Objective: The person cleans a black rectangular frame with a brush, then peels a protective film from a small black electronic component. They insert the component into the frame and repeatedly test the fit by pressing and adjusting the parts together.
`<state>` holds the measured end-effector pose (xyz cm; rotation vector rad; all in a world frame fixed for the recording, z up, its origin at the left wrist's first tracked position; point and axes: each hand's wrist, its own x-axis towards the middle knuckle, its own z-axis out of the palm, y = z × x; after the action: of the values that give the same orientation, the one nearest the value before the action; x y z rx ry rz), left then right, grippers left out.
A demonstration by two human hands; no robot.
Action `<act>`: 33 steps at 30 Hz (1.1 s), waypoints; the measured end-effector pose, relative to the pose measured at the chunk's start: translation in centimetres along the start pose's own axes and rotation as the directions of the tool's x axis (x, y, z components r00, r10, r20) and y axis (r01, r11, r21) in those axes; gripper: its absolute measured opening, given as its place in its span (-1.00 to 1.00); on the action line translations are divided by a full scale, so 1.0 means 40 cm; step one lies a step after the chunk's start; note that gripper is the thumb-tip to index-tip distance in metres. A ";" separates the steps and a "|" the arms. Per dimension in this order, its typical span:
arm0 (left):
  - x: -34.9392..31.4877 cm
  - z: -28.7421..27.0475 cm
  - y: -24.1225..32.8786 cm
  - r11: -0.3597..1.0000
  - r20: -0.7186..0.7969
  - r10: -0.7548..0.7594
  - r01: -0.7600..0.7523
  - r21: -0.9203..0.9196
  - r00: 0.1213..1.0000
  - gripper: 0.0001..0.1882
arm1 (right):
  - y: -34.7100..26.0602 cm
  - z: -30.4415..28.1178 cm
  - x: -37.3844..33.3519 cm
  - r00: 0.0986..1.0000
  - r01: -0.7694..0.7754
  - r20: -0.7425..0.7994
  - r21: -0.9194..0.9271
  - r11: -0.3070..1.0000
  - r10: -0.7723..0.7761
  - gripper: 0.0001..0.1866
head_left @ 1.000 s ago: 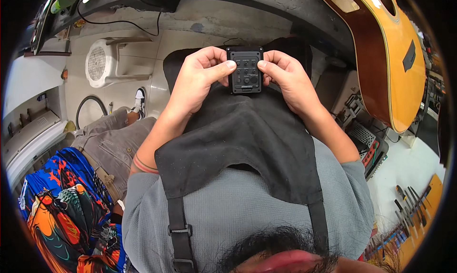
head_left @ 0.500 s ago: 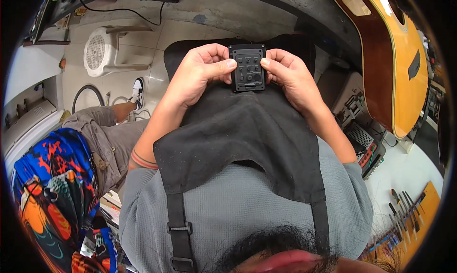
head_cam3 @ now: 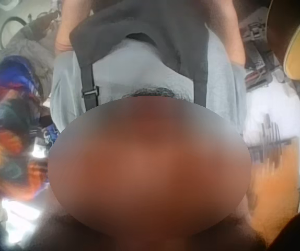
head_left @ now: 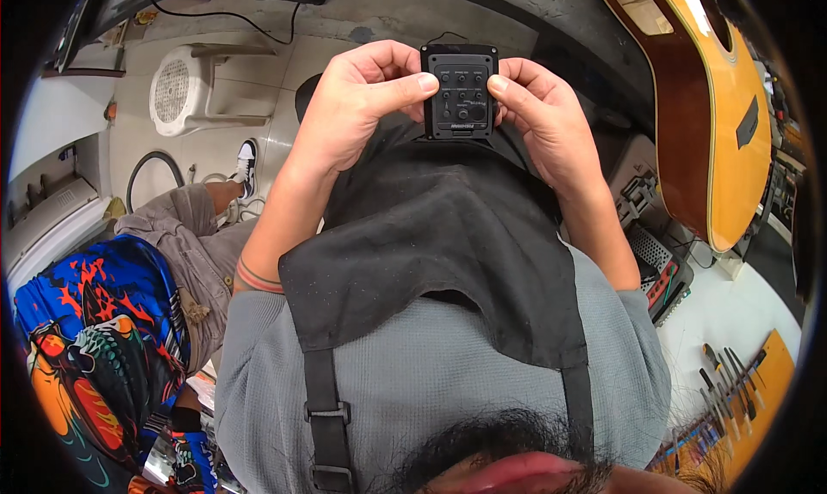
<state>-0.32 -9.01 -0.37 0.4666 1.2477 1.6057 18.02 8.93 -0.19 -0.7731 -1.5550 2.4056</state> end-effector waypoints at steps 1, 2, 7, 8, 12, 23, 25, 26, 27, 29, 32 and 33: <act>-0.001 0.002 0.002 1.000 0.000 0.010 -0.010 0.004 1.000 -0.80 | -0.005 0.001 -0.002 1.000 0.001 0.003 0.004 1.000 -0.001 -0.74; -0.002 0.004 0.005 1.000 -0.002 0.020 -0.020 0.008 1.000 -0.80 | -0.011 0.001 -0.003 1.000 0.001 0.008 0.008 1.000 -0.002 -0.74; -0.014 0.029 0.017 0.997 -0.017 0.046 -0.045 0.055 0.999 -0.85 | -0.017 0.010 -0.015 1.000 0.010 -0.016 0.008 1.000 -0.009 -0.78; -0.015 0.032 0.017 0.995 -0.015 0.064 -0.063 0.077 0.998 -0.86 | -0.017 0.012 -0.015 0.999 0.026 -0.021 -0.010 1.000 -0.026 -0.79; -0.028 0.047 0.015 0.974 -0.015 0.171 -0.167 0.152 0.985 -0.85 | -0.017 0.019 -0.022 0.991 0.127 -0.023 -0.120 0.985 -0.131 -0.83; -0.040 0.071 0.017 0.956 -0.051 0.262 -0.251 0.153 0.964 -0.83 | -0.038 0.051 -0.056 0.984 0.170 -0.028 -0.185 0.968 -0.178 -0.84; -0.042 0.066 0.020 0.936 -0.023 0.320 -0.312 0.164 0.947 -0.85 | -0.041 0.052 -0.063 0.976 0.215 0.001 -0.198 0.956 -0.219 -0.83; -0.041 0.062 0.022 0.924 -0.008 0.348 -0.342 0.169 0.937 -0.85 | -0.037 0.052 -0.065 0.968 0.251 0.024 -0.203 0.946 -0.251 -0.82; -0.042 0.063 0.026 0.911 -0.005 0.376 -0.368 0.187 0.927 -0.86 | -0.035 0.053 -0.066 0.958 0.287 0.047 -0.207 0.935 -0.283 -0.81; -0.052 0.071 0.031 0.880 -0.001 0.431 -0.420 0.223 0.902 -0.88 | -0.031 0.060 -0.064 0.934 0.356 0.047 -0.199 0.913 -0.353 -0.79; -0.057 0.085 0.030 0.816 0.021 0.525 -0.510 0.273 0.851 -0.87 | -0.040 0.070 -0.067 0.898 0.438 0.065 -0.219 0.872 -0.435 -0.80; -0.059 0.087 0.033 0.787 0.040 0.549 -0.532 0.314 0.835 -0.85 | -0.045 0.072 -0.068 0.886 0.461 0.074 -0.231 0.857 -0.457 -0.81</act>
<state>2.75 -9.27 2.77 1.0725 1.5084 1.9026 18.64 6.31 3.21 -0.3544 -1.8167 1.9040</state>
